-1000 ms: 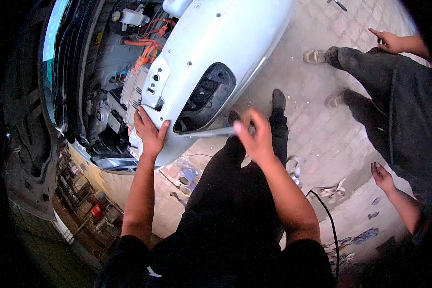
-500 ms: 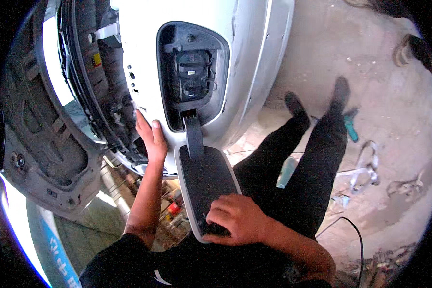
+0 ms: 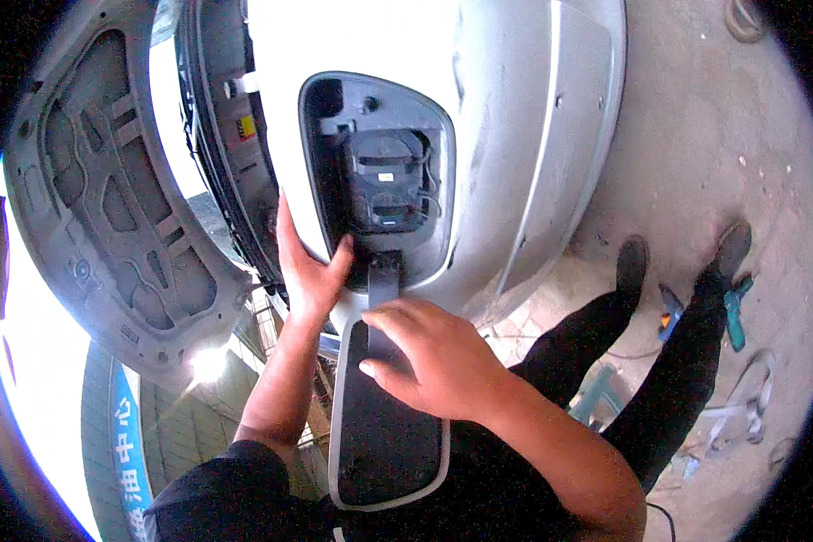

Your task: The person and a coworker lift and position a white front bumper onto a white car with the hood open. They align the bumper with the headlights and front frame, then secure it using a power drill and hand tools.

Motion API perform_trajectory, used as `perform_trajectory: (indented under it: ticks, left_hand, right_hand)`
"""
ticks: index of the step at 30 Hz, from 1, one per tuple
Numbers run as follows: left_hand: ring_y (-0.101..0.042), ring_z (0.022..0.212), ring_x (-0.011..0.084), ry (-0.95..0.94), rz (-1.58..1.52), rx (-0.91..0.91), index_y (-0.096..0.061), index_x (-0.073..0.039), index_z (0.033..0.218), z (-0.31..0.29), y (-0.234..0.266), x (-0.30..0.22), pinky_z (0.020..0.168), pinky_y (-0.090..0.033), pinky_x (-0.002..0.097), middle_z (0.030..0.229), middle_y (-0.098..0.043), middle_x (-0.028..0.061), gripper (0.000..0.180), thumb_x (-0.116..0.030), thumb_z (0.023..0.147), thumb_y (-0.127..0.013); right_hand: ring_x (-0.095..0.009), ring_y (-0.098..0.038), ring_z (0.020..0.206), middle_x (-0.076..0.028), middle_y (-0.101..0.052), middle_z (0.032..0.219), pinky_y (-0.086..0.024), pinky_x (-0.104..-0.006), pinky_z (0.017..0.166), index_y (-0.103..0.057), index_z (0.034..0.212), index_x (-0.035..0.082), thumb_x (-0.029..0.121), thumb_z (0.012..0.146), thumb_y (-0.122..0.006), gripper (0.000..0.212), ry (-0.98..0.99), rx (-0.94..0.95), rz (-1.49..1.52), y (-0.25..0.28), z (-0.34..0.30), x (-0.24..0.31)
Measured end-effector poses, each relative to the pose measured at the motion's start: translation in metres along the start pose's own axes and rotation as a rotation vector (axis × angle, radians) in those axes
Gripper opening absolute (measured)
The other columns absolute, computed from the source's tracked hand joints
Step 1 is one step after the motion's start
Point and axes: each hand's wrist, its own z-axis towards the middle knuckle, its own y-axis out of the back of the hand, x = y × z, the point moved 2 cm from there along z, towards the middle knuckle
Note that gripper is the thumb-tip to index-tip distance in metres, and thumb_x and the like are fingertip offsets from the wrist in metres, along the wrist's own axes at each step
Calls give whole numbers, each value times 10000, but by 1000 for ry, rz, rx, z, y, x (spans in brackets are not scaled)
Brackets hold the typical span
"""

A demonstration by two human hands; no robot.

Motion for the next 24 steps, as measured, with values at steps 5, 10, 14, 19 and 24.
perform_trajectory:
  ticks: [5, 10, 14, 19, 24]
  left_hand:
    - [-381, 1455, 392, 43, 15, -12, -246, 41, 1575, -1, 4, -8, 1209, -289, 456, 1555, -384, 274, 1036, -123, 730, -823]
    - [-371, 1452, 442, 51, 12, -25, -250, 57, 1567, 5, 2, -9, 1202, -297, 481, 1550, -371, 313, 1020, -156, 748, -820]
    - [-299, 1491, 479, -9, -100, -57, -223, 73, 1574, -2, -1, -2, 1226, -255, 493, 1583, -302, 354, 1018, -101, 737, -777]
    - [-364, 1476, 409, -70, -164, -122, -207, 73, 1585, -1, -3, -3, 1200, -306, 458, 1581, -329, 341, 1007, -271, 835, -785]
    - [-403, 1466, 361, -24, -193, -102, -240, 45, 1591, -5, 2, -3, 1183, -345, 432, 1592, -360, 293, 969, -291, 857, -777]
  right_hand:
    - [-443, -417, 1410, -309, -387, 1527, -380, -466, 1154, -359, 1481, -97, 276, 921, -708, 757, 78, -115, -9, -17, 31, -4]
    - [-510, -316, 1463, -388, -257, 1574, -282, -487, 1216, -176, 1542, -135, 308, 947, -693, 904, 123, -190, 13, -25, 64, -9]
    - [-443, -240, 1525, -333, -201, 1629, -237, -461, 1236, -146, 1585, -84, 355, 973, -667, 916, 41, -227, 152, -34, 91, -15]
    - [-446, -225, 1528, -365, -195, 1616, -229, -472, 1235, -127, 1572, -122, 327, 986, -643, 901, 122, -269, 103, -39, 99, -7]
    - [-377, -272, 1517, -336, -241, 1615, -242, -467, 1234, -206, 1553, -138, 205, 991, -645, 792, 160, -286, 451, -32, 104, -11]
